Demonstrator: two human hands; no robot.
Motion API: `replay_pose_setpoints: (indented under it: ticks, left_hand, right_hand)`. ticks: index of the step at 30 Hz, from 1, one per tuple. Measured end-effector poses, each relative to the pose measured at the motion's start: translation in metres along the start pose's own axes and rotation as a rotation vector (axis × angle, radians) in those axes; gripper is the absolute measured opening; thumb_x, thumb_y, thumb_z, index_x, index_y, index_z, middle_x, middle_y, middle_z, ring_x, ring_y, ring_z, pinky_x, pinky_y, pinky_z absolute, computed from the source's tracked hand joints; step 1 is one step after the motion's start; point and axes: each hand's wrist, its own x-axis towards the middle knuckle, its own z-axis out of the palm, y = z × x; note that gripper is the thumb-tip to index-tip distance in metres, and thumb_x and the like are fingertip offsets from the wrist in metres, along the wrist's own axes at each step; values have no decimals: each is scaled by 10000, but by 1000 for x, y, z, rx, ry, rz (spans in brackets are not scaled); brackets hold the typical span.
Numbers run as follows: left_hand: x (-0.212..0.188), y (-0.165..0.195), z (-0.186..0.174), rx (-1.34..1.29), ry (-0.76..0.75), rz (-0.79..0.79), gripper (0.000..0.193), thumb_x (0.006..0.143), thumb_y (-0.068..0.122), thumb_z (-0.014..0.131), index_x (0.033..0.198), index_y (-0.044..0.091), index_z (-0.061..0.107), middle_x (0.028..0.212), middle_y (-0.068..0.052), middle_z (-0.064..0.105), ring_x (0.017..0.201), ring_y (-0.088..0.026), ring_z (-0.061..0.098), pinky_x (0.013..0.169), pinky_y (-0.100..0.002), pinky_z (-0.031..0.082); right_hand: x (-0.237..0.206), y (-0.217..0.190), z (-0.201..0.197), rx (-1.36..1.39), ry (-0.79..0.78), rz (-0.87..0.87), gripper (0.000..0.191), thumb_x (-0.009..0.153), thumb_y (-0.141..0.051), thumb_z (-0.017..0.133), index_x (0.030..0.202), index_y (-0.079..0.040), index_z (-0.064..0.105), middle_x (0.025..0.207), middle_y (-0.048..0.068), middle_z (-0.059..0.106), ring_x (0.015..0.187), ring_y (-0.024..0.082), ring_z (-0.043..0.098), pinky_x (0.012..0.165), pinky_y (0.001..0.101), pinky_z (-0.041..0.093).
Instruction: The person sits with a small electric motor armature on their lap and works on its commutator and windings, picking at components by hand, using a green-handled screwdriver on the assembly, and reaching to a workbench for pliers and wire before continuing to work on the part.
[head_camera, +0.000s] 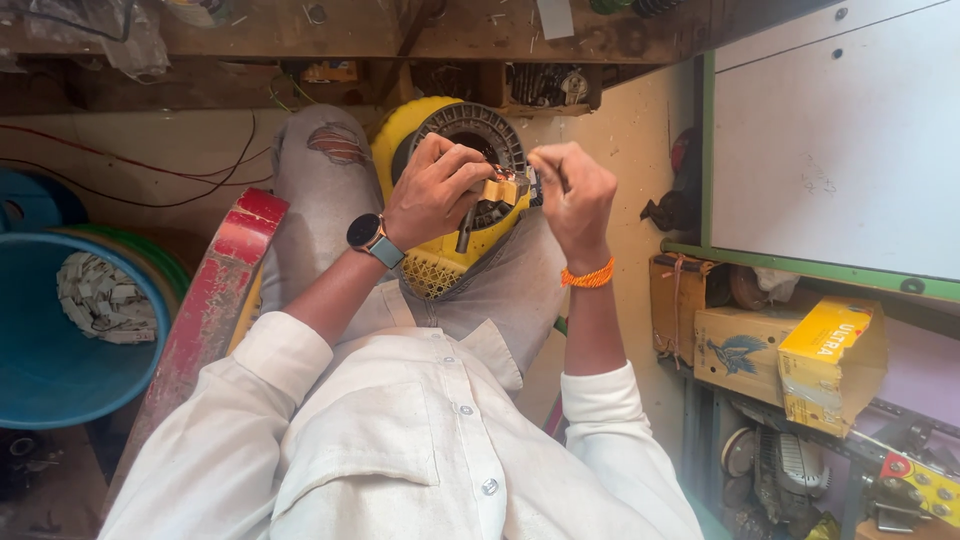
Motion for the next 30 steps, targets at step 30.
replay_pose_setpoints:
  ticks: [30]
  left_hand:
    - [39,-46,-24,-927,-531,-389,494,939,135,670,1376,88,445,1175,-4,559,1094,-120,665,983,-319,525]
  right_hand:
    - [-28,-48,-5,-118,-155,0,88,930,-107,784,927,-54,714,822,83,717,662,218,670,608,326,506]
